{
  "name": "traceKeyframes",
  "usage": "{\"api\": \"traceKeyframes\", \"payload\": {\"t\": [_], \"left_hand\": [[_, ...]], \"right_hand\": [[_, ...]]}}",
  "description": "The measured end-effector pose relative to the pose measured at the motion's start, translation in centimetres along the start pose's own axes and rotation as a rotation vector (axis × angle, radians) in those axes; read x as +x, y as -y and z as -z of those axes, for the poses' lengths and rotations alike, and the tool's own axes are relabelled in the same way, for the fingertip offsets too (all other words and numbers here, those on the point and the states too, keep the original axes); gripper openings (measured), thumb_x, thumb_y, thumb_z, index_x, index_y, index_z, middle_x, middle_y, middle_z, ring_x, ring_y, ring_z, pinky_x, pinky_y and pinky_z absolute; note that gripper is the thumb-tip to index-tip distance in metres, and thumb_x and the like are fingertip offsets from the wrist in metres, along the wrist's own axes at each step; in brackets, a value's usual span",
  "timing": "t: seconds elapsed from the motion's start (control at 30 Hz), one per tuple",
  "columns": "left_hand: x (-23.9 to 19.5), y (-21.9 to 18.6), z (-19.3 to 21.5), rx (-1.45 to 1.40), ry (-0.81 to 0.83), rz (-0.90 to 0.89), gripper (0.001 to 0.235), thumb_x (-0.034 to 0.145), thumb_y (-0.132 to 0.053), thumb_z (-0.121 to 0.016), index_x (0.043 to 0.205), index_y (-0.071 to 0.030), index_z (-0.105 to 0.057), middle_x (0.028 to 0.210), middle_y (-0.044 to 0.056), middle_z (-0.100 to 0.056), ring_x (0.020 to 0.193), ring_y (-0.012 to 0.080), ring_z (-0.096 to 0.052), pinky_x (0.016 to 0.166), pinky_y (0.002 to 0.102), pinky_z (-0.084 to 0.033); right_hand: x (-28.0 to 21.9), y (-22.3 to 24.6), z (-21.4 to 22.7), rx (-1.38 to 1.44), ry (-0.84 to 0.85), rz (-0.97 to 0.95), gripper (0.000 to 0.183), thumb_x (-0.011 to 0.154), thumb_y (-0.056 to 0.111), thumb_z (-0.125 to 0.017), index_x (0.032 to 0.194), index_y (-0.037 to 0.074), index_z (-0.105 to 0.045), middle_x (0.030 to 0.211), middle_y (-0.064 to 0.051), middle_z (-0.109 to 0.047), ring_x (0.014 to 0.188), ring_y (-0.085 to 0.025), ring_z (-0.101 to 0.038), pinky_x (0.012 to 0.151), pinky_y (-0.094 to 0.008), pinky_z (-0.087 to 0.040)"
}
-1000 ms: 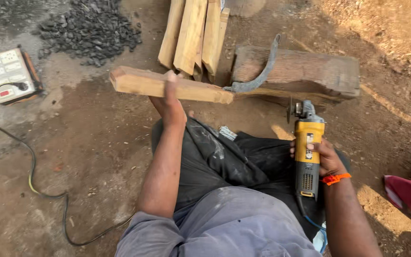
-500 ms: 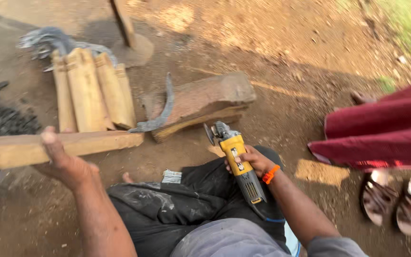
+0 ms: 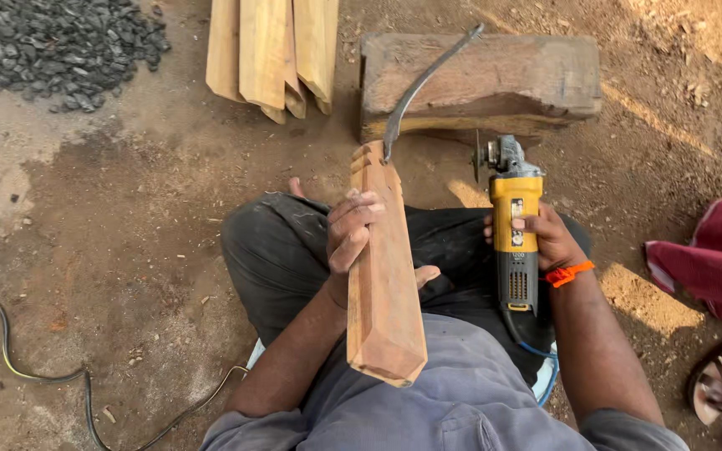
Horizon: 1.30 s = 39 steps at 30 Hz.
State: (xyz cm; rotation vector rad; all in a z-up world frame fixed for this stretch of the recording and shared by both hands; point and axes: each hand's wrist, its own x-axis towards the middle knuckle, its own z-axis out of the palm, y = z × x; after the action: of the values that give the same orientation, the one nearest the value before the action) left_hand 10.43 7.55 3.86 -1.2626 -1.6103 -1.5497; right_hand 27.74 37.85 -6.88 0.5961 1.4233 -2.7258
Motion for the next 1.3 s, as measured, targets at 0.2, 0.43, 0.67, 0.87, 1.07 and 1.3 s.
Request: {"api": "traceKeyframes", "payload": {"t": [0.2, 0.43, 0.67, 0.87, 1.07, 1.3], "left_hand": [[0.8, -0.6, 0.2, -0.07, 0.015, 0.036, 0.105, 0.083, -0.039, -0.095, 0.152, -0.018, -0.019, 0.141, 0.015, -0.044, 0.135, 0.0323, -0.05, 0.128, 0.057, -0.039], [1.2, -0.1, 1.0, 0.039, 0.033, 0.0, 0.113, 0.078, -0.037, -0.095, 0.154, -0.013, -0.014, 0.144, 0.016, -0.041, 0.135, 0.032, -0.047, 0.127, 0.06, -0.025], [0.7, -0.5, 1.0, -0.064, 0.09, 0.068, 0.112, 0.086, -0.035, -0.096, 0.158, -0.017, -0.011, 0.153, 0.012, -0.036, 0.142, 0.0286, -0.042, 0.127, 0.049, -0.031], [2.2, -1.2, 1.6, 0.061, 0.15, 0.328, 0.113, 0.075, -0.057, -0.087, 0.157, -0.008, -0.027, 0.153, 0.013, -0.04, 0.151, 0.0289, -0.036, 0.127, 0.06, -0.008], [4.7, 1.9, 2.9, -0.45, -0.135, 0.732, 0.112, 0.087, -0.064, -0.077, 0.163, -0.01, -0.014, 0.161, 0.017, -0.033, 0.153, 0.0326, -0.036, 0.12, 0.06, -0.028], [6.9, 21.5, 5.7, -0.428, -0.529, 0.732, 0.119, 0.086, -0.054, -0.077, 0.165, -0.008, -0.001, 0.161, 0.026, -0.032, 0.145, 0.0421, -0.045, 0.117, 0.058, -0.048]], "right_hand": [[0.3, 0.2, -0.5, 0.002, -0.021, -0.002, 0.062, 0.078, 0.016, -0.074, 0.133, -0.006, -0.056, 0.109, -0.021, -0.07, 0.096, -0.032, -0.073, 0.085, -0.045, -0.061], [0.5, 0.3, -0.9, -0.006, -0.014, 0.002, 0.059, 0.079, 0.017, -0.074, 0.129, -0.007, -0.057, 0.109, -0.021, -0.07, 0.096, -0.032, -0.073, 0.085, -0.045, -0.062], [0.3, 0.4, -1.4, -0.049, -0.056, -0.017, 0.061, 0.076, 0.015, -0.073, 0.131, -0.005, -0.057, 0.107, -0.02, -0.07, 0.096, -0.031, -0.073, 0.084, -0.045, -0.062], [-0.6, 1.0, -1.4, -0.05, -0.069, -0.022, 0.063, 0.077, 0.014, -0.073, 0.135, -0.003, -0.055, 0.109, -0.019, -0.069, 0.097, -0.031, -0.072, 0.085, -0.044, -0.061], [-0.1, 1.2, -2.5, -0.095, -0.07, 0.004, 0.061, 0.078, 0.015, -0.073, 0.132, -0.007, -0.057, 0.106, -0.021, -0.071, 0.094, -0.031, -0.073, 0.084, -0.044, -0.062], [-1.5, 3.1, -5.9, -0.264, -0.145, 0.09, 0.058, 0.076, 0.012, -0.072, 0.13, -0.001, -0.057, 0.102, -0.017, -0.072, 0.093, -0.028, -0.074, 0.082, -0.041, -0.063]]}}
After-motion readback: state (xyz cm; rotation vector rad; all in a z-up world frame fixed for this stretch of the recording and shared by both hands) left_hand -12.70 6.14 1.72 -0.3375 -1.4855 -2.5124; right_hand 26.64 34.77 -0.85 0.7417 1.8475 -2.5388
